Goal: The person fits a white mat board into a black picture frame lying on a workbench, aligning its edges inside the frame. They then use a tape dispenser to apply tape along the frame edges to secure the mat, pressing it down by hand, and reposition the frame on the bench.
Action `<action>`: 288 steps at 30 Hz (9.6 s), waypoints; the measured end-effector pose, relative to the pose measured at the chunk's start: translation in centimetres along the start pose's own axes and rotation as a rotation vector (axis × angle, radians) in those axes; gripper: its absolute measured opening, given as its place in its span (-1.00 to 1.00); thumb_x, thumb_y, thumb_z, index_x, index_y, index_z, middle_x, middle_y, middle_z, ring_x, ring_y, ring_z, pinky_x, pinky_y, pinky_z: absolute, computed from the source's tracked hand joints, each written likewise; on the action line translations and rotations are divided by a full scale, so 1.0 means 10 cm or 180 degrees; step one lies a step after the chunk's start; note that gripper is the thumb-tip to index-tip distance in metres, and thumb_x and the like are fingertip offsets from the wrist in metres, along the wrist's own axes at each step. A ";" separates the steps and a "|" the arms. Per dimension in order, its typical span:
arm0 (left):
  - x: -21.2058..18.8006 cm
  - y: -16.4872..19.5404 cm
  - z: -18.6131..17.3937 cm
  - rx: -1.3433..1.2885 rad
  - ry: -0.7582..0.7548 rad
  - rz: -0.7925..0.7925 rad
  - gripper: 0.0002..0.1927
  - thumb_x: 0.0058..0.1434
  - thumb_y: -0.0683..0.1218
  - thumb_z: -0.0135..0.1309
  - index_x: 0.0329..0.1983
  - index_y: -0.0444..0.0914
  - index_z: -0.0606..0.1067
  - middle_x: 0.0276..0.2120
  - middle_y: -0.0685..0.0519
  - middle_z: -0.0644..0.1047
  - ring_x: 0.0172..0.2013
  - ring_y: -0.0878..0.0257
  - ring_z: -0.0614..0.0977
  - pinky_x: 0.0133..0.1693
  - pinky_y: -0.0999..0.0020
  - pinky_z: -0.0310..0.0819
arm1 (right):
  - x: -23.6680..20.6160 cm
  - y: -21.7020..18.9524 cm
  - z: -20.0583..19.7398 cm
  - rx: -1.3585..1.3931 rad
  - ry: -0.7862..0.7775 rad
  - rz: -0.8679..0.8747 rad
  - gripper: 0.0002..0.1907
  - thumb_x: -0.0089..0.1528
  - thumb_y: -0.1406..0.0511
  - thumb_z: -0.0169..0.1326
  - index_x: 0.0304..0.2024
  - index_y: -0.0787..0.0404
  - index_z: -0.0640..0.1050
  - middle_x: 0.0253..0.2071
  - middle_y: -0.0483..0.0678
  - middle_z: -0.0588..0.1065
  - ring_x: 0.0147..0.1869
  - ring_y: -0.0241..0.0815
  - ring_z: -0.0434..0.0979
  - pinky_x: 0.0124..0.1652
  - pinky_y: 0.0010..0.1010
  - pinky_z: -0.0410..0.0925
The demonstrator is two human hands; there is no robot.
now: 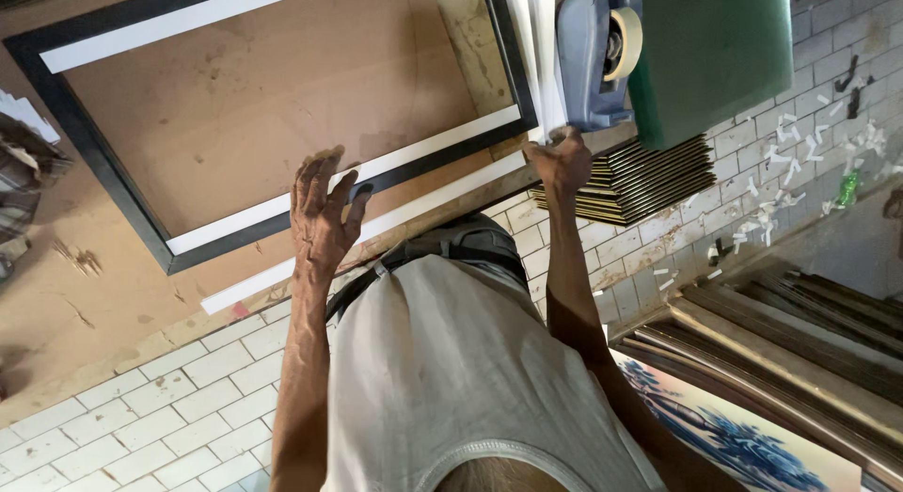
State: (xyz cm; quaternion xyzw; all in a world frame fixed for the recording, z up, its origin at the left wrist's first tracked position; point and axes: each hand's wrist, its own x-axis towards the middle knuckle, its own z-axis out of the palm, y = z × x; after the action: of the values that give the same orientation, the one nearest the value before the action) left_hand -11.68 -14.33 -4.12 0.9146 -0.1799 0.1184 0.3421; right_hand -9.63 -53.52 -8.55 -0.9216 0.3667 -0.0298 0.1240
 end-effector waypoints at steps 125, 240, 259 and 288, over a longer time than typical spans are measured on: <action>2.47 0.12 1.85 0.0522 -0.0515 0.0356 -0.16 0.22 0.41 0.27 0.49 0.01 0.42 0.46 -0.07 0.25 0.39 -0.20 0.20 0.38 -0.32 -0.15 | 1.16 1.27 -0.85 0.2703 -0.1663 -0.0581 -0.68 0.31 0.36 0.18 0.08 0.40 0.57 -0.10 -0.02 0.62 -0.11 -0.35 0.63 -0.09 -0.53 0.51; 1.89 0.36 1.74 -0.0136 -0.2065 0.0774 -0.38 0.31 0.49 -0.17 0.32 0.20 0.41 0.49 0.17 0.13 0.48 0.13 0.05 0.45 -0.07 -0.36 | 0.39 -0.44 -0.50 -0.0017 -0.0854 -0.3870 -0.48 0.07 0.47 0.13 0.12 0.22 0.57 0.18 -0.14 0.49 -0.01 0.00 0.46 -0.12 -0.14 0.41; 1.79 0.31 1.85 0.0850 -0.1627 0.1267 -0.17 0.15 0.58 -0.09 0.42 0.18 0.35 0.53 0.20 0.12 0.50 0.18 -0.01 0.48 0.00 -0.40 | 0.26 0.50 -0.78 0.1133 -0.2170 -0.2302 -0.59 0.22 0.30 0.18 0.12 0.26 0.59 0.04 0.13 0.60 0.00 -0.07 0.67 -0.04 -0.32 0.55; 1.80 0.32 1.83 0.0725 -0.1484 0.1228 -0.04 0.08 0.66 -0.14 0.44 0.12 0.31 0.52 0.19 0.10 0.50 0.16 -0.03 0.48 -0.04 -0.36 | 0.34 0.94 -0.65 0.0999 -0.2716 -0.1256 -0.55 0.20 0.27 0.23 0.14 0.25 0.58 -0.02 0.03 0.64 0.03 -0.18 0.68 0.03 -0.34 0.53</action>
State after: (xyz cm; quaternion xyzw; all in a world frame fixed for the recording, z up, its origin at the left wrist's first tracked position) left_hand 5.02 -33.29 -9.61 0.8986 -0.4091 -0.0122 0.1583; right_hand -14.34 -63.76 -4.77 -0.8737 0.0928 0.2724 0.3923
